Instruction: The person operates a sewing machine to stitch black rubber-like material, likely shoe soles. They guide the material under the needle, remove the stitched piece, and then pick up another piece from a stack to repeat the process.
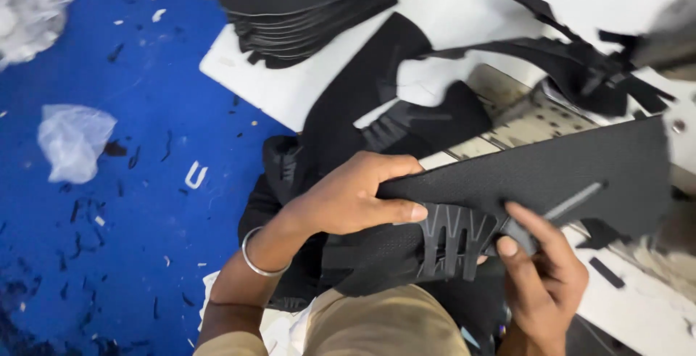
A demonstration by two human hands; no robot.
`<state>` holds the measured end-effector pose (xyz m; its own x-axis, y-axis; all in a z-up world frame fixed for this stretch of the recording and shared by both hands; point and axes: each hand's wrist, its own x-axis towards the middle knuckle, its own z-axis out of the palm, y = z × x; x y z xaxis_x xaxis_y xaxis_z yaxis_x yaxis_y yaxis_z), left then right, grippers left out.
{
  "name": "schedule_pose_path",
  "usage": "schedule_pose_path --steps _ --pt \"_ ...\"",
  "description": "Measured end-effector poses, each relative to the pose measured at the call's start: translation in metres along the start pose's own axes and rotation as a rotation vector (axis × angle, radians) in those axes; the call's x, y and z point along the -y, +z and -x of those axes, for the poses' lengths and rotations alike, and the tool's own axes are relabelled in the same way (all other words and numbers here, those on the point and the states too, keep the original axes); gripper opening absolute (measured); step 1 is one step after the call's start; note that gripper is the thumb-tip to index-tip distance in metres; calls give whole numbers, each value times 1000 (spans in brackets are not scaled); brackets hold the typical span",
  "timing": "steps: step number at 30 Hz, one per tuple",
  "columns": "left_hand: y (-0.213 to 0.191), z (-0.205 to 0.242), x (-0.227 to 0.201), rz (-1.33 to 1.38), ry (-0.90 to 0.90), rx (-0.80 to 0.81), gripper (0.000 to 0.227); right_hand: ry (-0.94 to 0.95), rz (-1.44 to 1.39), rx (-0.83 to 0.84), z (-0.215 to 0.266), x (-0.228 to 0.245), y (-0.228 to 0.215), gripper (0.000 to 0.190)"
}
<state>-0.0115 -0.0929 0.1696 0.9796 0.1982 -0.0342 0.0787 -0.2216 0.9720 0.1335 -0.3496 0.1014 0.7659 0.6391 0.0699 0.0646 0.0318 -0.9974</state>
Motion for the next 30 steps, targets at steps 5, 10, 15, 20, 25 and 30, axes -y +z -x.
schedule_pose_path --steps 5,10,15,20,25,30 --pt "30 -37 -5 61 66 70 31 12 104 -178 9 29 -20 37" --pt "43 -60 -16 -22 -18 128 31 103 73 -172 9 38 -33 45" --pt "51 -63 -6 7 56 159 31 164 134 -226 9 33 -32 60" --pt "49 -60 -8 70 55 166 32 160 101 -247 10 36 -32 61" --pt "49 -59 -4 82 83 147 35 180 69 -245 12 39 -30 63" --pt "54 -61 10 175 99 187 36 146 -41 -227 7 30 -39 63"
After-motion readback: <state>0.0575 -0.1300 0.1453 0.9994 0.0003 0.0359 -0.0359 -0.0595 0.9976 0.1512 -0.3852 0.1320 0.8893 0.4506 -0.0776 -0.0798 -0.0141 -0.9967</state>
